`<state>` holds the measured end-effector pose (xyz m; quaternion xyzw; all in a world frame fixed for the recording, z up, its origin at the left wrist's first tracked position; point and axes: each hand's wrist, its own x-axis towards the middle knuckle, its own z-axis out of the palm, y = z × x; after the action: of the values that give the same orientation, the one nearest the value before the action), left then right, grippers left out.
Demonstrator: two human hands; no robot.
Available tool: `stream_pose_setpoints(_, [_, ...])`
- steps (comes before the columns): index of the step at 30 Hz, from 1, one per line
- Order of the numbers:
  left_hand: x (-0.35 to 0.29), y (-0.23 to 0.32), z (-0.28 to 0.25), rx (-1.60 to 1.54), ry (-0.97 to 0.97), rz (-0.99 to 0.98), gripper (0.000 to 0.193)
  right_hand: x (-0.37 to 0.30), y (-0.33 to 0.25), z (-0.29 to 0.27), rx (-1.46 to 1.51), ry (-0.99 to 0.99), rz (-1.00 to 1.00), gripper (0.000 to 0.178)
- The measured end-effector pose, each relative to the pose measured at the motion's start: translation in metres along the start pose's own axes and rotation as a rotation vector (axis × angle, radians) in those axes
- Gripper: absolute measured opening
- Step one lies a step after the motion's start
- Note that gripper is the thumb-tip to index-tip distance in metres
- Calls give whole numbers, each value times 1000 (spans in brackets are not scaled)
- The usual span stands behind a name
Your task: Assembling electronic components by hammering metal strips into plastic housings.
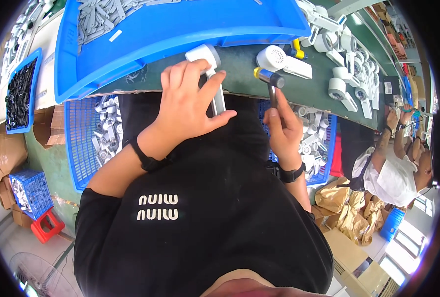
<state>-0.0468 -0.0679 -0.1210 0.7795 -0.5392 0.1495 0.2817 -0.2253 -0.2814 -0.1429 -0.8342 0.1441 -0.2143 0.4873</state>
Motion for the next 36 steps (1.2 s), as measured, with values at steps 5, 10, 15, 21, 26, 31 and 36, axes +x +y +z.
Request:
stream_pose_setpoints(5, [-5, 18, -3, 8, -148, -257, 86, 2, 1, 6, -14, -3, -93, 50])
stream_pose_setpoints(10, [-4, 18, -5, -57, -155, -301, 80, 9, -6, 3, 0, 16, -18, 49])
stream_pose_setpoints(15, [-10, -5, -13, -76, -89, -244, 68, 52, -25, 9, -252, -59, -89, 53])
stream_pose_setpoints(21, [-33, -30, -18, -53, -11, -175, 63, 88, -49, 26, -394, -164, -182, 50])
stream_pose_setpoints(26, [-31, -34, -6, -266, 136, -162, 62, 99, -42, 44, -360, -84, -148, 47])
stream_pose_setpoints(31, [-25, -45, -3, -255, 132, -155, 55, 100, -53, 40, -404, -59, -80, 47])
stream_pose_setpoints(36, [-24, -53, 18, -250, 212, 13, 47, 67, -67, 17, -219, -23, -238, 53])
